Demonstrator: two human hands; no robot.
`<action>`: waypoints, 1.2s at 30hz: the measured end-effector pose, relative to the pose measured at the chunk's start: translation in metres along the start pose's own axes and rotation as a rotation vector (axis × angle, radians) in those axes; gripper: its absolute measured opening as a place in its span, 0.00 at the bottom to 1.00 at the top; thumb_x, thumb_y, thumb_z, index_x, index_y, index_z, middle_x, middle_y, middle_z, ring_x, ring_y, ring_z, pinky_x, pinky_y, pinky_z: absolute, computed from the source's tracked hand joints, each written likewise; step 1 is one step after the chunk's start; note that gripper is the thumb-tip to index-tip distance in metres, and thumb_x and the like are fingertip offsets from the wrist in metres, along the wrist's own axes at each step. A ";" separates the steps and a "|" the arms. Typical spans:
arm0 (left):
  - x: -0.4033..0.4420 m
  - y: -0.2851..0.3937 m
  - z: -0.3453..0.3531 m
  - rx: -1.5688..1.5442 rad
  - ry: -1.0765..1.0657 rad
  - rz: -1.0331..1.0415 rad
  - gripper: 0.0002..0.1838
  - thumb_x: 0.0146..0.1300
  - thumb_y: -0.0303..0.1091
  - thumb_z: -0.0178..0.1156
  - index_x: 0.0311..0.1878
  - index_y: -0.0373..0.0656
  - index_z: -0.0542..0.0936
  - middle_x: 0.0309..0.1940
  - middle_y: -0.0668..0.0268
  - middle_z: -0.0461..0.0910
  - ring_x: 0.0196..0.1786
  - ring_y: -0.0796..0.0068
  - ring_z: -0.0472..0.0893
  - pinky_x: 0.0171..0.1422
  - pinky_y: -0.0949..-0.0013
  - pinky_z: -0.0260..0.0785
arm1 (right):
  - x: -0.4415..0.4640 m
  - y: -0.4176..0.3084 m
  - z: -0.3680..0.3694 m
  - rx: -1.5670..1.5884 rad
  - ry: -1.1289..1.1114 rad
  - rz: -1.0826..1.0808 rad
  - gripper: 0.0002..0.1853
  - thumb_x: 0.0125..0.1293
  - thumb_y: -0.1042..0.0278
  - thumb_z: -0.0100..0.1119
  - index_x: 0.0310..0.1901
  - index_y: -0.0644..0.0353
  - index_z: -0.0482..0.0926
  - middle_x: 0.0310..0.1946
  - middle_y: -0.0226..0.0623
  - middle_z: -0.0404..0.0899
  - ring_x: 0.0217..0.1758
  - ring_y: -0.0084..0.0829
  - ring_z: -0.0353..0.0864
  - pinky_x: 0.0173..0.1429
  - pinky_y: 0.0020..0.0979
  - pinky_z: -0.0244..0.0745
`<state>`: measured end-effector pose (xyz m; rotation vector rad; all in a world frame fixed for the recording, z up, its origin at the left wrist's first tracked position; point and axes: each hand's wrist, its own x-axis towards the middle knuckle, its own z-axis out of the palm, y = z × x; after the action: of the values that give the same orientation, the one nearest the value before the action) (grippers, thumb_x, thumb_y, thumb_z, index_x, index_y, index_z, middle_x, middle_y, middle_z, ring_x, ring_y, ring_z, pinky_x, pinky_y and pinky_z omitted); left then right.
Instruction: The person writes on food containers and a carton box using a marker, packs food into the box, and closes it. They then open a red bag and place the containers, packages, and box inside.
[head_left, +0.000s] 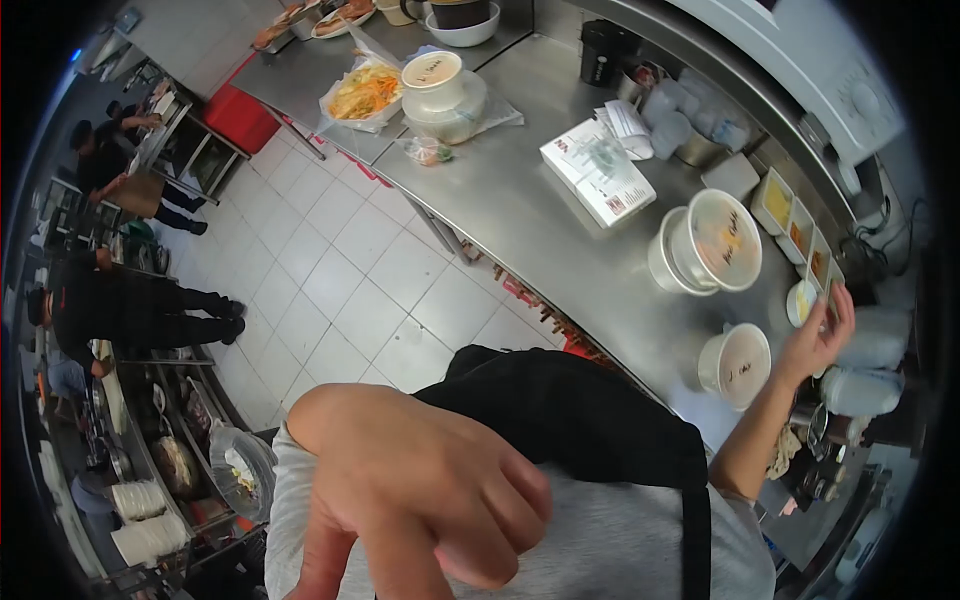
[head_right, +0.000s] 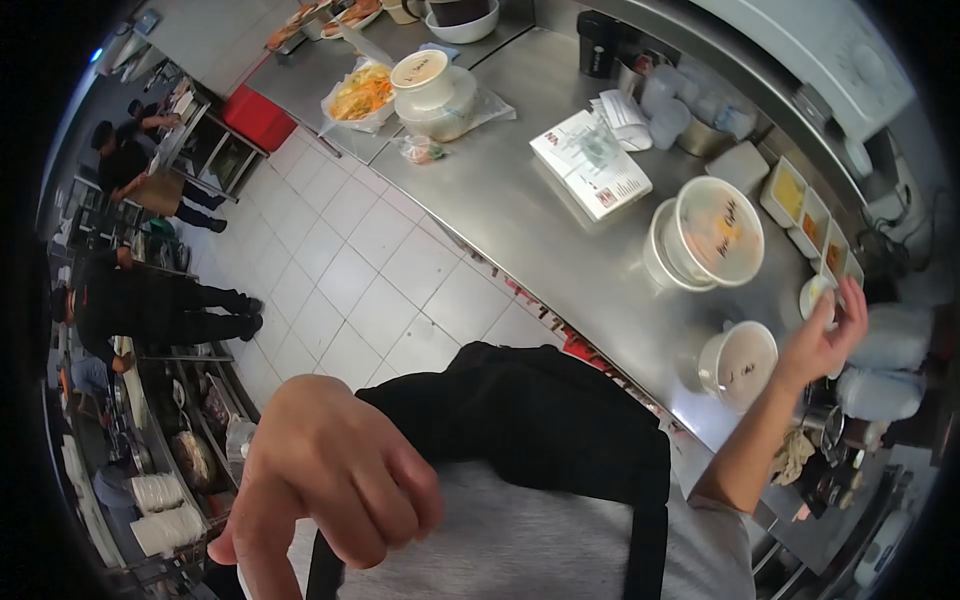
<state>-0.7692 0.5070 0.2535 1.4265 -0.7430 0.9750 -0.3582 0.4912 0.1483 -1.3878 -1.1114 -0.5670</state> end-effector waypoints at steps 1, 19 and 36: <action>-0.002 0.005 -0.009 0.003 0.024 -0.007 0.30 0.68 0.63 0.41 0.49 0.48 0.80 0.18 0.68 0.64 0.19 0.73 0.65 0.29 0.67 0.61 | -0.002 -0.022 0.037 0.202 -0.096 0.010 0.12 0.62 0.76 0.59 0.47 0.63 0.78 0.51 0.40 0.75 0.53 0.31 0.74 0.56 0.29 0.68; -0.169 0.182 -0.475 0.905 0.803 -0.754 0.24 0.66 0.34 0.54 0.64 0.41 0.66 0.55 0.59 0.74 0.56 0.69 0.72 0.61 0.67 0.62 | -0.213 -0.237 0.416 0.084 -1.020 -0.257 0.24 0.44 0.76 0.60 0.47 0.48 0.80 0.52 0.37 0.72 0.55 0.42 0.68 0.55 0.44 0.65; -0.313 0.132 -0.631 0.901 0.894 -1.323 0.15 0.66 0.30 0.45 0.47 0.35 0.79 0.37 0.64 0.80 0.39 0.76 0.76 0.45 0.69 0.69 | -0.241 -0.288 0.535 0.880 -0.777 1.314 0.28 0.74 0.50 0.44 0.67 0.62 0.62 0.54 0.38 0.73 0.59 0.29 0.70 0.62 0.34 0.65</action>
<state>-1.1115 1.0858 0.0064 1.5190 1.3354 0.6795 -0.8575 0.8805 -0.0134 -1.1872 -0.5998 1.3400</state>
